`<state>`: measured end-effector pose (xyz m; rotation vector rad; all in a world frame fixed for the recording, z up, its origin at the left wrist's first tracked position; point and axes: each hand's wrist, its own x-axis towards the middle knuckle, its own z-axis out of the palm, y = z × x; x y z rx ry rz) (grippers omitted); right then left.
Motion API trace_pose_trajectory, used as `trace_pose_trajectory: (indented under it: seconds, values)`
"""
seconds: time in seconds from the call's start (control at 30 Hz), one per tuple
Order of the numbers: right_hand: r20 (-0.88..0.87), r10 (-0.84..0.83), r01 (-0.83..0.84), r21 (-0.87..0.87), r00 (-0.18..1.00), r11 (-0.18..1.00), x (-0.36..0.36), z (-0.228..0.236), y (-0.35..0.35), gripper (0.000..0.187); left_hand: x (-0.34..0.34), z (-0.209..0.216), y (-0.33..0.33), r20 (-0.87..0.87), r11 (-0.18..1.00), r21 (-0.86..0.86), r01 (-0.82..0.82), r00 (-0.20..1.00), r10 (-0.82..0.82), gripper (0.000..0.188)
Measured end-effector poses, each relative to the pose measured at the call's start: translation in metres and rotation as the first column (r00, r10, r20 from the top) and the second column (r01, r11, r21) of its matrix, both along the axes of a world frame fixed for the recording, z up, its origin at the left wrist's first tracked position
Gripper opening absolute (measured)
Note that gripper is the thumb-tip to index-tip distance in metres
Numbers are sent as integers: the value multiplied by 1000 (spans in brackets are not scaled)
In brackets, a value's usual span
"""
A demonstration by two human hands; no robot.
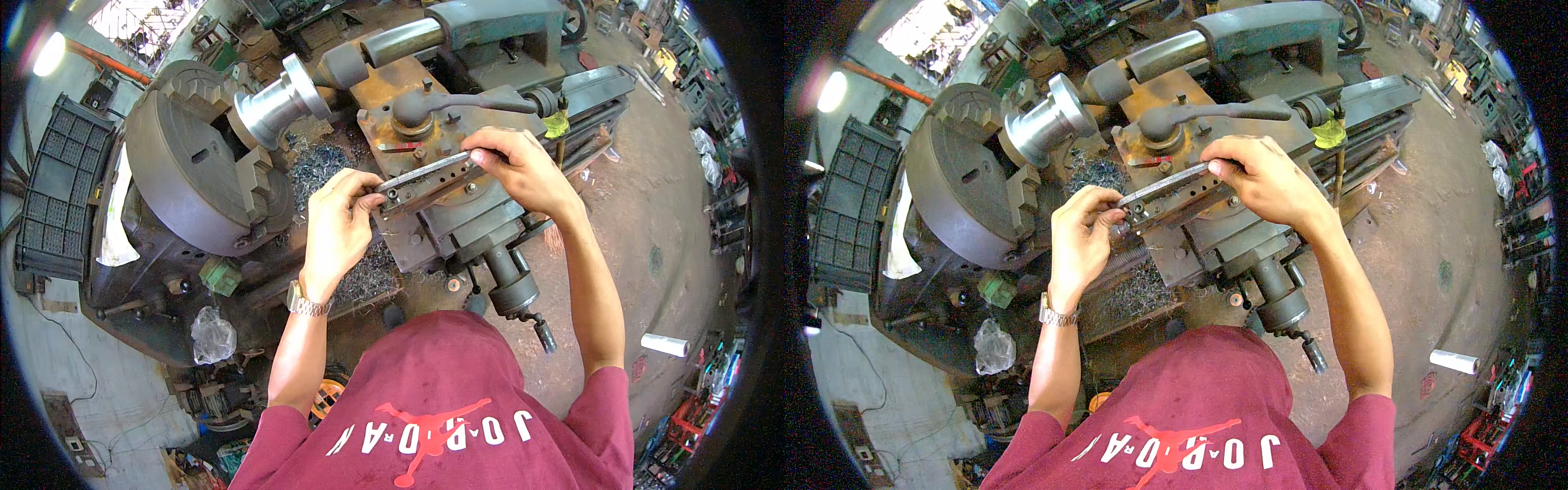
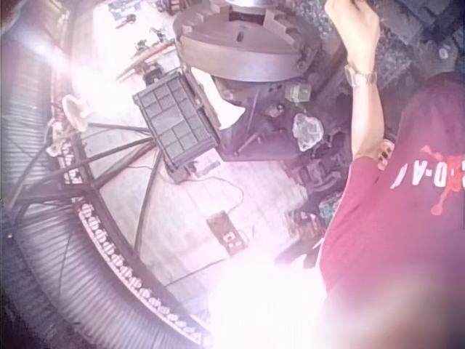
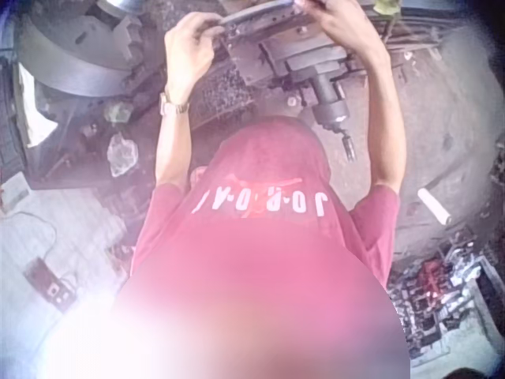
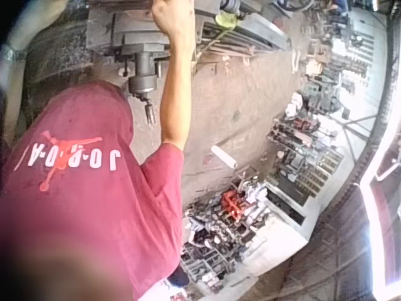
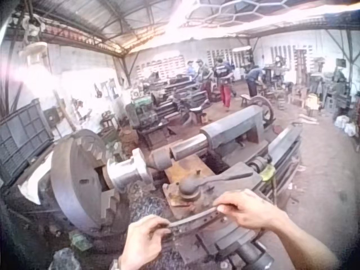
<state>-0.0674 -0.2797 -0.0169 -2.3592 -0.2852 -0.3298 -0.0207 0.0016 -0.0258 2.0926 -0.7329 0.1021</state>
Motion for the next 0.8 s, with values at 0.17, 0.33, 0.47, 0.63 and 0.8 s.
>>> trace_pose_trajectory:
  seconds: [0.17, 0.33, 0.47, 0.63, 0.8]
  values:
    - [-102, 0, 2, 22, 995, 1000, 4, 1, -1, 22, 4, -3, 0, 68, 1000, -1, 9, 998, -9, 18]
    - [-128, -56, 56, 2, 990, 998, -2, -2, 4, 23, 9, -3, 3, 82, 998, -18, 60, 995, -58, 17]
    - [-120, -122, 124, 10, 985, 992, -14, -1, 14, 23, 18, 0, 5, 98, 995, 20, 99, 990, -101, 15]
    - [-37, -117, 116, -32, 992, 993, -17, 2, 23, 21, 19, 0, 4, 189, 992, 45, 119, 974, -126, 19]
    - [46, -181, 185, -103, 982, 977, -22, 2, 31, 21, 15, -2, 6, 195, 981, -31, 194, 963, -184, 20]
